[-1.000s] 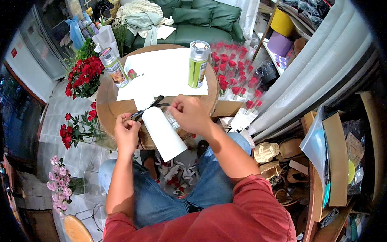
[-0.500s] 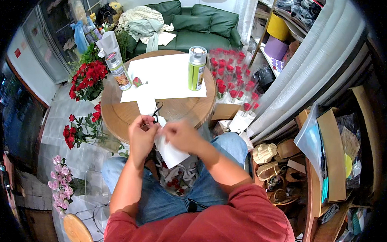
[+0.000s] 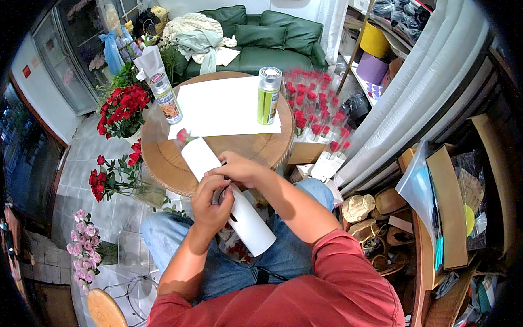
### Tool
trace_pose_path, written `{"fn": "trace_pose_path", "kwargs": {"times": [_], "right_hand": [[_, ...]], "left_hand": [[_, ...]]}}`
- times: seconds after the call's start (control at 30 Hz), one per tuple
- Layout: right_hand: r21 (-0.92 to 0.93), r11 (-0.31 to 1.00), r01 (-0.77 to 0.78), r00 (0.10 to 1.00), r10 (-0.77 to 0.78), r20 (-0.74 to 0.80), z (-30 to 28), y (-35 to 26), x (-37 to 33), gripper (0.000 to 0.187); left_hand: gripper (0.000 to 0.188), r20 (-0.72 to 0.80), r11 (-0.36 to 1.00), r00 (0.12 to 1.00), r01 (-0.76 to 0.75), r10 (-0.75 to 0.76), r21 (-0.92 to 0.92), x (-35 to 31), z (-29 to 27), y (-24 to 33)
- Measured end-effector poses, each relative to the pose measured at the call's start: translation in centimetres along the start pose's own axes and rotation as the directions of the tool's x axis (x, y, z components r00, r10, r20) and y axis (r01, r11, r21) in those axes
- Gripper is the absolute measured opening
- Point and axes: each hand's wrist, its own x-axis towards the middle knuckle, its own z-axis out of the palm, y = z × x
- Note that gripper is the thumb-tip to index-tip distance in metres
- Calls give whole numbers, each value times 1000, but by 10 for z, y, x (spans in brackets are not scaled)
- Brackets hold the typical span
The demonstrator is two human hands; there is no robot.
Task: The person wraps a single rose and a cylindrical canister in white paper, secures them with a black ribbon, then trims the lower leaves from another rose with scissors and places it inside a paper tube.
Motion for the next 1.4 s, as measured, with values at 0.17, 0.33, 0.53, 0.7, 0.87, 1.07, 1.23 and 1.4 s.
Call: {"fn": "trace_pose_path", "kwargs": {"times": [0.17, 0.33, 0.53, 0.7, 0.87, 1.07, 1.23, 1.4], "right_hand": [[626, 776, -76, 971, -86, 225, 8, 11, -17, 40], [749, 645, -153, 861, -284, 421, 10, 4, -33, 56], [564, 722, 401, 802, -574, 164, 6, -43, -55, 70], [-113, 669, 735, 662, -743, -96, -9, -83, -62, 113], [-80, 616, 784, 606, -787, -119, -9, -107, -73, 116], [-63, 565, 823, 550, -819, -165, -12, -111, -76, 110], [-88, 490, 867, 484, -871, -79, -15, -114, -77, 106], [42, 584, 810, 586, -809, -43, 4, -112, -80, 109]], "left_hand": [[30, 21, 986, 987, -161, 160, 35, 4, -10, 16], [34, 101, 959, 955, -270, 278, -91, 6, -16, 34], [33, 56, 951, 949, -310, 309, -7, -2, -36, 51], [26, -142, 946, 976, 115, -164, -302, -41, -28, 44], [15, 33, 565, 774, 490, -632, -663, -59, -19, 37], [13, 21, 591, 798, 463, -602, -661, -58, -5, 23], [44, 23, 706, 779, 581, -627, -405, -50, -16, -5], [80, 17, 909, 941, 332, -338, -251, 15, -29, 2]]}}
